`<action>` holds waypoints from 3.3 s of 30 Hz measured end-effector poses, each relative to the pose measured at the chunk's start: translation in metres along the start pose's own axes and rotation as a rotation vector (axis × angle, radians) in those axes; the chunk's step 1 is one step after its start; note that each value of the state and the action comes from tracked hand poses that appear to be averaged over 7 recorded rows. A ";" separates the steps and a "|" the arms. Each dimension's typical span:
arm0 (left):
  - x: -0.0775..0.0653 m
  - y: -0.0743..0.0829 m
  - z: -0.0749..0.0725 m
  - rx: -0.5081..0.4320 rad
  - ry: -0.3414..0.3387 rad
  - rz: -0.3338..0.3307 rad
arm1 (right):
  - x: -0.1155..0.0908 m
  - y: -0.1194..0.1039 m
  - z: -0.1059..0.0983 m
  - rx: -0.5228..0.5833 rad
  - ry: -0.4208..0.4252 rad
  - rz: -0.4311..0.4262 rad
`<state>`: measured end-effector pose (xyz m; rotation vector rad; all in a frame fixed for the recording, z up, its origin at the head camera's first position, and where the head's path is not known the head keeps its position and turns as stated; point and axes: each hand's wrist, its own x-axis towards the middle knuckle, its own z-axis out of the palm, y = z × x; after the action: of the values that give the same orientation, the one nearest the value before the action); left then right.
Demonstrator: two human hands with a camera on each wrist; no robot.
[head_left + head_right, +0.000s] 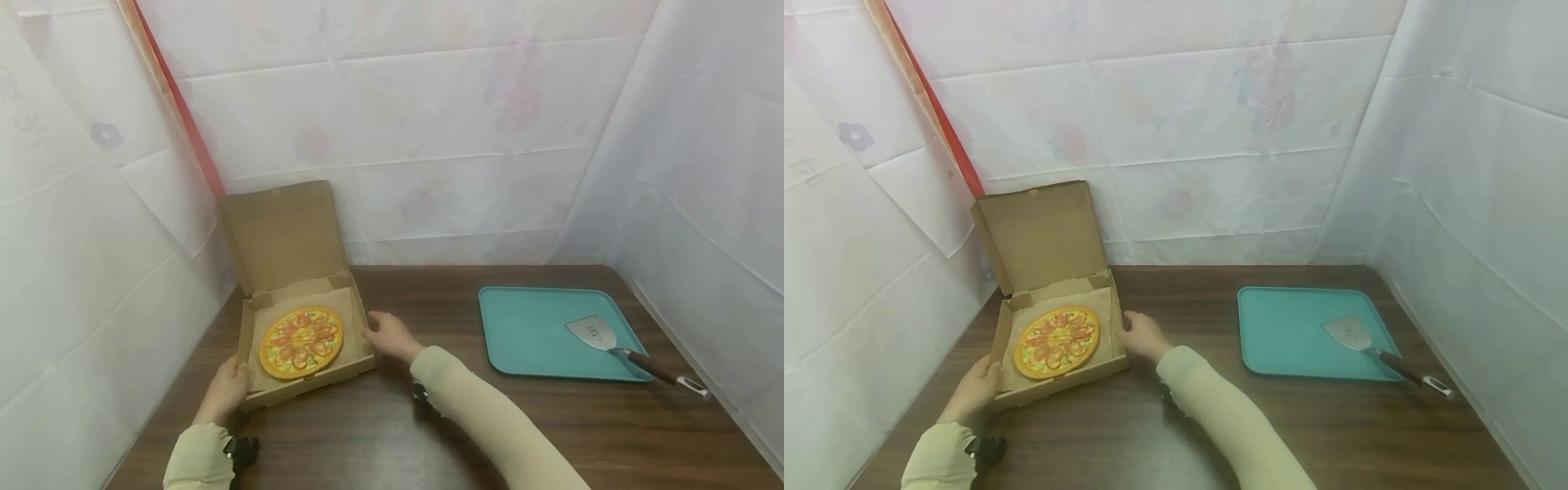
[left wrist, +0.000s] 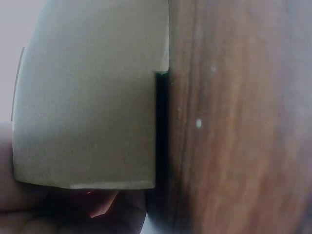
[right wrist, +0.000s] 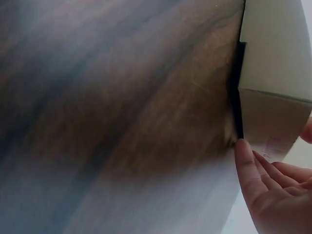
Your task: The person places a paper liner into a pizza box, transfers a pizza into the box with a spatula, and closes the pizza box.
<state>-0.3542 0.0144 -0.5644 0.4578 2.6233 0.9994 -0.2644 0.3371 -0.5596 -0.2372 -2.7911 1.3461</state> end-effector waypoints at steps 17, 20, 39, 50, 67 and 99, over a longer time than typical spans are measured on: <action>-0.003 0.001 -0.004 0.040 0.037 0.047 | 0.000 0.001 0.003 -0.030 -0.030 -0.049; -0.002 -0.001 -0.005 0.048 0.045 0.057 | 0.001 0.001 0.003 -0.017 -0.038 -0.061; -0.004 0.000 -0.012 0.014 0.051 0.057 | 0.006 0.013 0.005 0.036 -0.020 -0.117; -0.006 0.004 -0.012 -0.014 0.058 0.065 | 0.004 0.016 0.001 0.136 -0.023 -0.114; -0.011 0.004 -0.010 -0.086 0.054 0.048 | 0.010 0.017 -0.006 0.062 -0.061 -0.082; -0.009 0.004 -0.018 -0.064 0.029 0.081 | 0.011 0.017 -0.013 0.237 -0.166 -0.018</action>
<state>-0.3515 0.0034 -0.5473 0.5422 2.6081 1.1199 -0.2715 0.3593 -0.5647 -0.0959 -2.7151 1.7494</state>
